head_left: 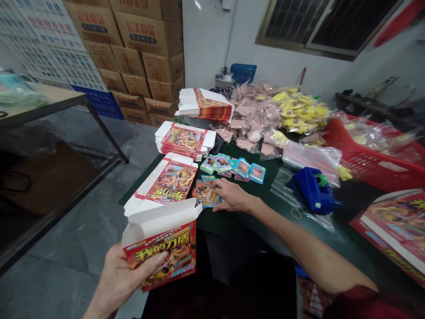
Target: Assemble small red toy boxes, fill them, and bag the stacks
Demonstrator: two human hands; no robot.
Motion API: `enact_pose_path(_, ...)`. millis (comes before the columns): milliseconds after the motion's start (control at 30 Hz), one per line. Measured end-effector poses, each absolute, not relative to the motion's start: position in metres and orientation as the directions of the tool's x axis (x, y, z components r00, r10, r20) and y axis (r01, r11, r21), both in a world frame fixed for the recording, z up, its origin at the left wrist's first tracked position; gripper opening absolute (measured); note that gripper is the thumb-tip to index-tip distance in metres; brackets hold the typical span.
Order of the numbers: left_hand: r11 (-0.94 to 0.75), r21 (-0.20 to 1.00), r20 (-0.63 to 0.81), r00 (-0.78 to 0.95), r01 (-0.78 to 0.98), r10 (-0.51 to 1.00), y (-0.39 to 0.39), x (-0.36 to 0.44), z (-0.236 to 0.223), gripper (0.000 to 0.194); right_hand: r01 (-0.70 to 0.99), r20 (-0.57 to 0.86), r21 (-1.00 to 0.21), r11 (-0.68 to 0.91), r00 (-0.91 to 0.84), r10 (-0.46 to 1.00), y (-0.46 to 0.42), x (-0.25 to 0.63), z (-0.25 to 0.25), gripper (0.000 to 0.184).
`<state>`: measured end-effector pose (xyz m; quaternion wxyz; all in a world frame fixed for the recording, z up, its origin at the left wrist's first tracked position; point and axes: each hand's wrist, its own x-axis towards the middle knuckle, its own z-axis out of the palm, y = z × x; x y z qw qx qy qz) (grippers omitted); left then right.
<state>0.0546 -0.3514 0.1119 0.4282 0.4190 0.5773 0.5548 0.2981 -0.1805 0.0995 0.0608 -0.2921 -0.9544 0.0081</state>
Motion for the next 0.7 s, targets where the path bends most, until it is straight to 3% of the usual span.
enact_pose_path(100, 0.050, 0.999, -0.045, -0.293, 0.009, 0.955, -0.352, 0.055, 0.112, 0.017, 0.525, 0.107, -0.082, 0.847, -0.841, 0.531, -0.174, 0.301, 0.101, 0.059)
enact_pose_path(200, 0.057, 0.998, -0.056, -0.297, -0.007, 0.953, -0.353, 0.055, 0.112, 0.017, 0.494, 0.194, -0.079, 0.866, -0.844, 0.499, -0.173, 0.302, 0.094, 0.054)
enact_pose_path(433, 0.034, 0.999, -0.026, -0.288, 0.023, 0.957, -0.352, 0.042, 0.110, 0.018, 0.469, 0.448, 0.096, 0.878, -0.808, 0.382, -0.178, 0.292, 0.069, 0.053)
enact_pose_path(700, 0.014, 0.997, -0.047, -0.426, -0.080, 0.904, -0.355, 0.045, 0.114, 0.033, 0.369, 0.500, -0.059, 0.928, -0.793, 0.347, -0.174, 0.296, 0.074, 0.051)
